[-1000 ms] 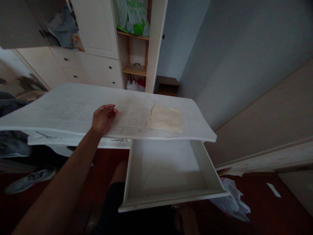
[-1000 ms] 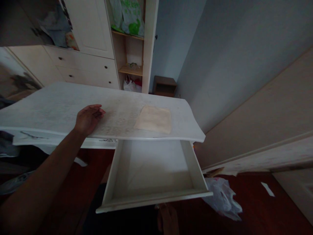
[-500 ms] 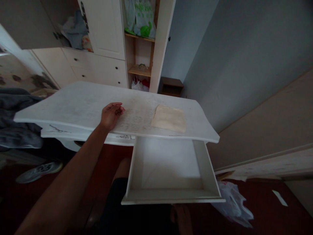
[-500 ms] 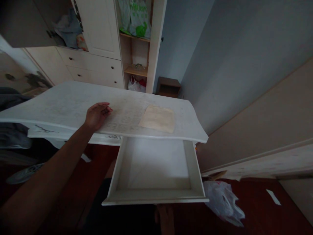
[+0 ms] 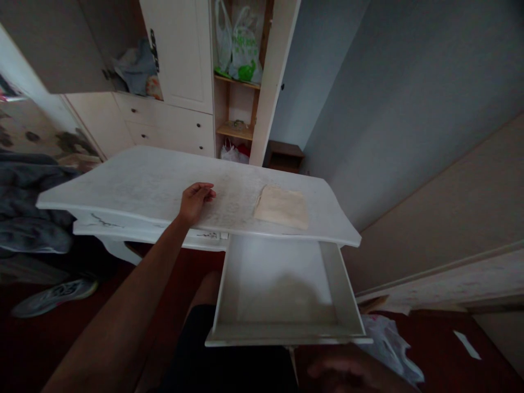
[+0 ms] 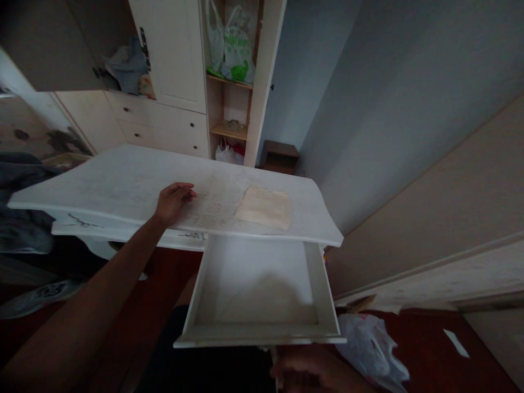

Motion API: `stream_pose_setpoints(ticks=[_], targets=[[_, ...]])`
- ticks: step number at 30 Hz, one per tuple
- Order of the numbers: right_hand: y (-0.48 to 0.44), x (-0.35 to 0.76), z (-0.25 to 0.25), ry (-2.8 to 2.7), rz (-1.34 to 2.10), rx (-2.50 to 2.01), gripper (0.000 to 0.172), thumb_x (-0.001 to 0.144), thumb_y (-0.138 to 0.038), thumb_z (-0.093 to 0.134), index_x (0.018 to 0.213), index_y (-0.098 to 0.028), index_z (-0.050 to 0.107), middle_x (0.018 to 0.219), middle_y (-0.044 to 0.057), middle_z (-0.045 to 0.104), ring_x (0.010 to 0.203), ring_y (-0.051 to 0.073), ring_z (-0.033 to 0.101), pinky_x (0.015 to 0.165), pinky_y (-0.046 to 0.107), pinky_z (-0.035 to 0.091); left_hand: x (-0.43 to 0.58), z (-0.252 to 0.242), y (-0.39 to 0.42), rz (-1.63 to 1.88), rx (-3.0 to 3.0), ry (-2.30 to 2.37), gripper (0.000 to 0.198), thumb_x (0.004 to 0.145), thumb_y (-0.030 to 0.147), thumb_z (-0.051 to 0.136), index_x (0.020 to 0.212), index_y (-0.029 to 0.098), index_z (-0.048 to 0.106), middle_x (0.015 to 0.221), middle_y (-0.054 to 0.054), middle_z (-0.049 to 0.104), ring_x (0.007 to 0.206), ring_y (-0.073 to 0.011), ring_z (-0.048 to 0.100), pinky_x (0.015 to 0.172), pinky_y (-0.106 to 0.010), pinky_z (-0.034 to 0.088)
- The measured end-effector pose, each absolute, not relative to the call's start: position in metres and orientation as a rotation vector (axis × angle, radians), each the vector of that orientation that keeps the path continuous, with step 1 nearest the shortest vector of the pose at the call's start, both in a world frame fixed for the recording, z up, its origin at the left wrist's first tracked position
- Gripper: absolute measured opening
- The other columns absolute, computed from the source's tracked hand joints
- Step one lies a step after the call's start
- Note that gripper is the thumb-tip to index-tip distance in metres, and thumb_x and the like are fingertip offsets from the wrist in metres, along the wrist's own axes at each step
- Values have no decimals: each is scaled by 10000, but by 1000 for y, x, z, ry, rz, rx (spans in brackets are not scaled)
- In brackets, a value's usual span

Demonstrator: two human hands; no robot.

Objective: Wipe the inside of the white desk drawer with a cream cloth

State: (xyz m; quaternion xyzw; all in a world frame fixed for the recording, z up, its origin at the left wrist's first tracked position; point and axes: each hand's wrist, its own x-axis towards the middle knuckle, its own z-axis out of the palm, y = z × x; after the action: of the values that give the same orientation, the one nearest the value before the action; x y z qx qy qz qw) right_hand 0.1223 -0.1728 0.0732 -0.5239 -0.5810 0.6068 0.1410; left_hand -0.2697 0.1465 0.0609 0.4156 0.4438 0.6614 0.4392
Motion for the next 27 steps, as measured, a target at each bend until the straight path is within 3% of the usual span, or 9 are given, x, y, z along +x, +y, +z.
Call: stream_pose_setpoints(ticks=[2,6,8,11,14,18,21,24,27], targets=[[-141,116,104,-1719,1581,-1391,472,862,-600,658,1183,-261,728,851,59,733,758,188,669,704,302,532,-269,60,147,1628,1068,1137,158,698,268,666,808,162,701,657,-15,688,633,-131,622,630,-254,489],[-47,86,130,-1858,868,-1340,448,942,-504,562,1272,-208,627,900,66,712,833,201,667,786,358,546,-269,59,145,1614,1127,1173,156,710,266,648,807,157,705,656,-20,690,642,-139,627,648,-267,493],[2,70,129,-1998,556,-1410,463,942,-408,536,1336,-167,573,1122,136,704,1018,249,663,906,423,537,-269,59,145,1612,1149,1172,163,708,271,645,805,155,704,651,-19,686,642,-139,627,648,-268,491],[56,52,122,-2346,148,-1542,593,861,-224,556,1435,-94,485,1453,220,540,1348,314,496,1132,485,391,-269,59,145,1598,1153,1176,173,696,284,645,801,157,699,638,-15,679,636,-143,624,646,-274,492],[83,40,114,-2641,-13,-1687,679,819,-155,559,1480,-70,430,1536,227,461,1413,319,435,1154,450,360,-270,58,145,1586,1166,1181,187,685,307,644,798,168,696,633,-12,678,631,-149,621,646,-284,496],[92,32,113,-2652,-55,-1847,678,842,-141,512,1511,-151,401,1427,187,590,1237,306,604,976,408,485,-270,56,145,1582,1207,1162,222,668,355,656,795,177,697,639,-14,676,640,-158,619,634,-286,491],[97,35,123,-2585,-92,-1899,569,872,-153,467,1439,-183,496,1306,159,679,1107,292,671,899,392,503,-271,56,145,1583,1220,1155,246,666,384,665,804,182,695,649,-17,681,644,-162,618,628,-286,484],[103,46,141,-2402,23,-1839,425,860,-209,481,1251,-180,644,1167,116,738,1007,264,687,855,350,503,-271,58,144,1564,1242,1160,257,668,398,662,804,183,697,641,-16,680,625,-161,608,625,-291,479],[105,57,165,-2023,435,-1691,275,748,-242,538,951,-176,713,889,54,751,793,220,673,702,298,504,-272,61,142,1541,1268,1148,271,669,409,664,809,180,703,646,-20,684,624,-165,612,628,-297,482]])
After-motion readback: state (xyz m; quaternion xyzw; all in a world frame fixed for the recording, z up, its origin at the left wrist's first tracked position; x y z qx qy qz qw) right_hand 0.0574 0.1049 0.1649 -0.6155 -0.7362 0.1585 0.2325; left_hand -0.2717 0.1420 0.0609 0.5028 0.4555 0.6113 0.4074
